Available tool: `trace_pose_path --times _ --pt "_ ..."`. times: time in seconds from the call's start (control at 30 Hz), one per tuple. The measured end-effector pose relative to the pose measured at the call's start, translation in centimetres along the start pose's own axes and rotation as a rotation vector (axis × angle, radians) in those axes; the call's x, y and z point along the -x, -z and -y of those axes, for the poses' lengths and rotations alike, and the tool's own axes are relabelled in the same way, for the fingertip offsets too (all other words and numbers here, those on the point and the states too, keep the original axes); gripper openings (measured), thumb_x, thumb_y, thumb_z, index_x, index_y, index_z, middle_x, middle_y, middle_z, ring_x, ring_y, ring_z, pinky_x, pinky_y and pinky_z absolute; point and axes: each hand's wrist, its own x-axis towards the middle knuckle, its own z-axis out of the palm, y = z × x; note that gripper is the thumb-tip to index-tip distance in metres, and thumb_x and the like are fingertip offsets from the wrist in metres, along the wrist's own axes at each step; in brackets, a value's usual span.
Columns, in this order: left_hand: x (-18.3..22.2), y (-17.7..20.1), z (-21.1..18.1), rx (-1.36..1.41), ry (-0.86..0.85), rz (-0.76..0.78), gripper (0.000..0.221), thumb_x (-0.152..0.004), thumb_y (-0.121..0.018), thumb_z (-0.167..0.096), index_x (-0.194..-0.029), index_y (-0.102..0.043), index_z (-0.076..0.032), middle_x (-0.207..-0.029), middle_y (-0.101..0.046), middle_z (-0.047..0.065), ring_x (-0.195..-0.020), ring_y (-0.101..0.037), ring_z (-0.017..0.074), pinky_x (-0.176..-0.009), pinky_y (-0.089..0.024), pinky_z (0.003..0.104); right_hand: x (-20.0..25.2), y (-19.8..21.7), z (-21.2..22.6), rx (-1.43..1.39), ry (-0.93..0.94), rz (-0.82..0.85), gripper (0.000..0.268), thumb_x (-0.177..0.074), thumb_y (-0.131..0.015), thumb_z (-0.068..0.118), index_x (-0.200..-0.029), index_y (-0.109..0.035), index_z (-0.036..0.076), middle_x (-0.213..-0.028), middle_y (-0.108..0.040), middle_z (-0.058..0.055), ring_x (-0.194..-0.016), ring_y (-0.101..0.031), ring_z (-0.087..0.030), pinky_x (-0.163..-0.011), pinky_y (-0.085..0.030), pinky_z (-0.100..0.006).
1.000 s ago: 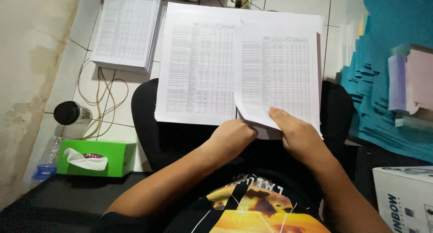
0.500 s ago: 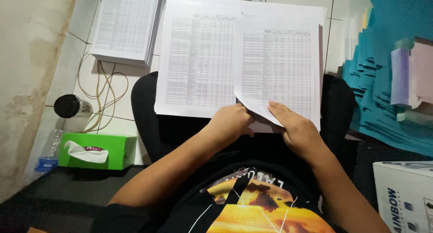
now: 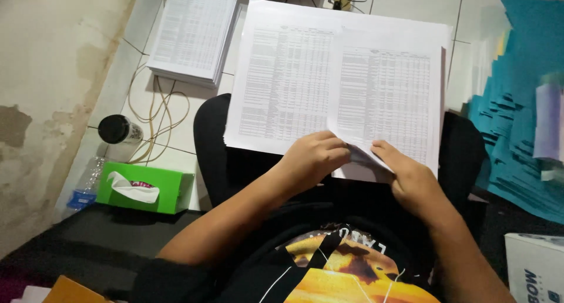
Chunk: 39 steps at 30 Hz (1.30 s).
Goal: The person organizes sheets of paper by flipping through them with both hands, then aligning them on a surface, and finally placing them onto a stack on the floor.
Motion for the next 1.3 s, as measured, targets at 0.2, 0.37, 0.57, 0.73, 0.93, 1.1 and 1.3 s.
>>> trace_pose_path --times 0.2,0.37,0.57,0.73,0.93,1.1,1.3 --pt "6.6 7.5 7.8 -0.268 0.301 0.179 0.057 -0.069 -0.092 -0.044 -0.107 -0.07 -0.007 -0.105 -0.064 0.012 -0.087 -0.061 0.0322 -0.071 -0.051 0.044 -4.2 6.4 2.3 -0.168 -0.309 0.054 0.055 -0.096 -0.033 0.027 -0.137 -0.06 0.003 -0.118 -0.069 -0.021 -0.103 -0.065 -0.035 -0.084 -0.047 -0.045" --pt "8.4 10.2 8.1 -0.348 0.333 0.405 0.063 -0.058 -0.093 -0.048 -0.109 -0.07 -0.018 -0.105 -0.066 0.006 -0.088 -0.07 0.0288 -0.075 -0.059 0.038 -11.1 0.9 8.6 0.126 0.069 -0.293 0.039 -0.106 -0.049 0.016 -0.143 -0.061 0.013 -0.132 -0.07 -0.015 -0.121 -0.067 -0.031 -0.096 -0.055 -0.044" --pt "9.0 10.5 8.6 -0.324 0.318 0.33 0.026 -0.075 -0.085 -0.034 -0.084 -0.076 -0.012 -0.076 -0.069 0.004 -0.071 -0.069 0.0292 -0.061 -0.058 0.039 -14.5 -8.6 11.7 0.305 0.134 -0.188 0.021 -0.103 -0.047 0.02 -0.111 -0.065 0.013 -0.096 -0.072 -0.006 -0.09 -0.076 -0.023 -0.073 -0.061 -0.032" --pt "11.3 9.2 10.3 -0.397 0.038 0.049 0.013 -0.096 -0.067 -0.032 -0.087 -0.071 -0.025 -0.083 -0.072 -0.008 -0.08 -0.067 0.0157 -0.071 -0.049 0.03 -12.9 -9.1 13.1 0.175 0.166 -0.026 0.069 -0.103 -0.047 0.053 -0.139 -0.054 -0.005 -0.142 -0.054 -0.031 -0.129 -0.059 -0.042 -0.103 -0.052 -0.05" --pt "3.0 11.0 4.0 -0.487 0.105 -0.411 0.021 -0.096 -0.074 -0.022 -0.116 -0.074 -0.022 -0.111 -0.071 -0.002 -0.104 -0.064 0.0229 -0.087 -0.05 0.037 -14.5 -4.6 7.1 -0.563 -0.182 -0.054 0.042 -0.11 -0.047 0.043 -0.102 -0.067 0.007 -0.088 -0.071 -0.013 -0.088 -0.069 -0.035 -0.083 -0.052 -0.049" --pt "0.2 -1.2 0.7 -0.163 0.106 -0.099 0.021 -0.081 -0.08 -0.023 -0.096 -0.07 -0.012 -0.089 -0.066 0.005 -0.08 -0.066 0.0261 -0.069 -0.053 0.037 -10.0 4.2 1.1 -0.449 -0.549 -0.75 0.031 -0.118 -0.067 0.035 -0.105 -0.06 0.008 -0.084 -0.054 -0.003 -0.074 -0.051 -0.018 -0.068 -0.042 -0.032" --pt "-0.8 -4.0 -0.5 -0.12 0.118 0.473 0.043 -0.072 -0.089 -0.044 -0.092 -0.073 -0.01 -0.087 -0.066 0.009 -0.074 -0.068 0.0296 -0.067 -0.054 0.042 -1.3 9.1 0.6 0.403 0.112 -0.784 0.024 -0.122 -0.062 -0.001 -0.14 -0.057 -0.015 -0.128 -0.069 -0.038 -0.105 -0.074 -0.05 -0.08 -0.06 -0.049"
